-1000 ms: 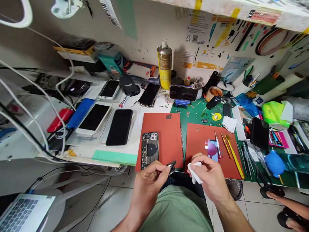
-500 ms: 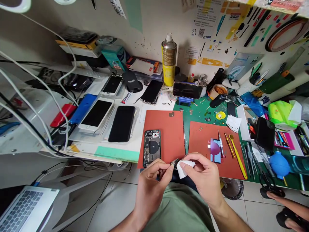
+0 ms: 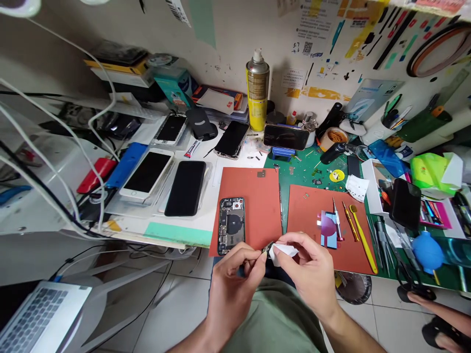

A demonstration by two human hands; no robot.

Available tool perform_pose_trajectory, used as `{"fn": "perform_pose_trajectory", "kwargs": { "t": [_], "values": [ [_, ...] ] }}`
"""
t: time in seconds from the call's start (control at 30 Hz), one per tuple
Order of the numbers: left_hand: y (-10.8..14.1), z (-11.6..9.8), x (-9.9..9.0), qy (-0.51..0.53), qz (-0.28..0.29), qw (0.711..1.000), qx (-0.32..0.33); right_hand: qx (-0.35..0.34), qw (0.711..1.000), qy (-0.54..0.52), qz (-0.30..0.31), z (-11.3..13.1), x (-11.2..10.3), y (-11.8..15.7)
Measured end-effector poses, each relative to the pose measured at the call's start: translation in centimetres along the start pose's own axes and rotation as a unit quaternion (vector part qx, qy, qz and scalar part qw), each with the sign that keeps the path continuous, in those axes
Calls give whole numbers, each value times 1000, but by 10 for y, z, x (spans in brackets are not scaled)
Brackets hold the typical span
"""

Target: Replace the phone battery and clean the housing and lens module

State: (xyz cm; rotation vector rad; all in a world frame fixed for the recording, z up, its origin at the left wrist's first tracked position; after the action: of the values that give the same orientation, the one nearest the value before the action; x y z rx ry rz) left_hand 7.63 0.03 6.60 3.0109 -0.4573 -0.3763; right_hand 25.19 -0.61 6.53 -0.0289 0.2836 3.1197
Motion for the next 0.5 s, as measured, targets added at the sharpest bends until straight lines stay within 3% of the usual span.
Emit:
{"fn": "perform_pose_trajectory", "kwargs": {
  "t": [0.17, 0.5],
  "values": [
    [0, -10, -2, -43, -5, 998, 38, 3, 1000, -11, 3, 1, 0, 1],
    [4, -18, 0, -116, -4, 986, 120, 73, 988, -135, 15, -11, 3, -5]
  ]
}}
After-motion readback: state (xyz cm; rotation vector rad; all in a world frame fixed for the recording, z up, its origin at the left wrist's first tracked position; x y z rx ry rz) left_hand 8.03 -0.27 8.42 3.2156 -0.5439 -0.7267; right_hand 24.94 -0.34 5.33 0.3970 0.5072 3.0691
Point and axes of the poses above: each hand's wrist, its own y-axis away from the middle knuckle, its own x-axis out of the palm, z = x × y, the point moved 7 cm from there along -y, towards the middle knuckle, and after that the axes turned 13 degrees about z, right-handed, at the moved point
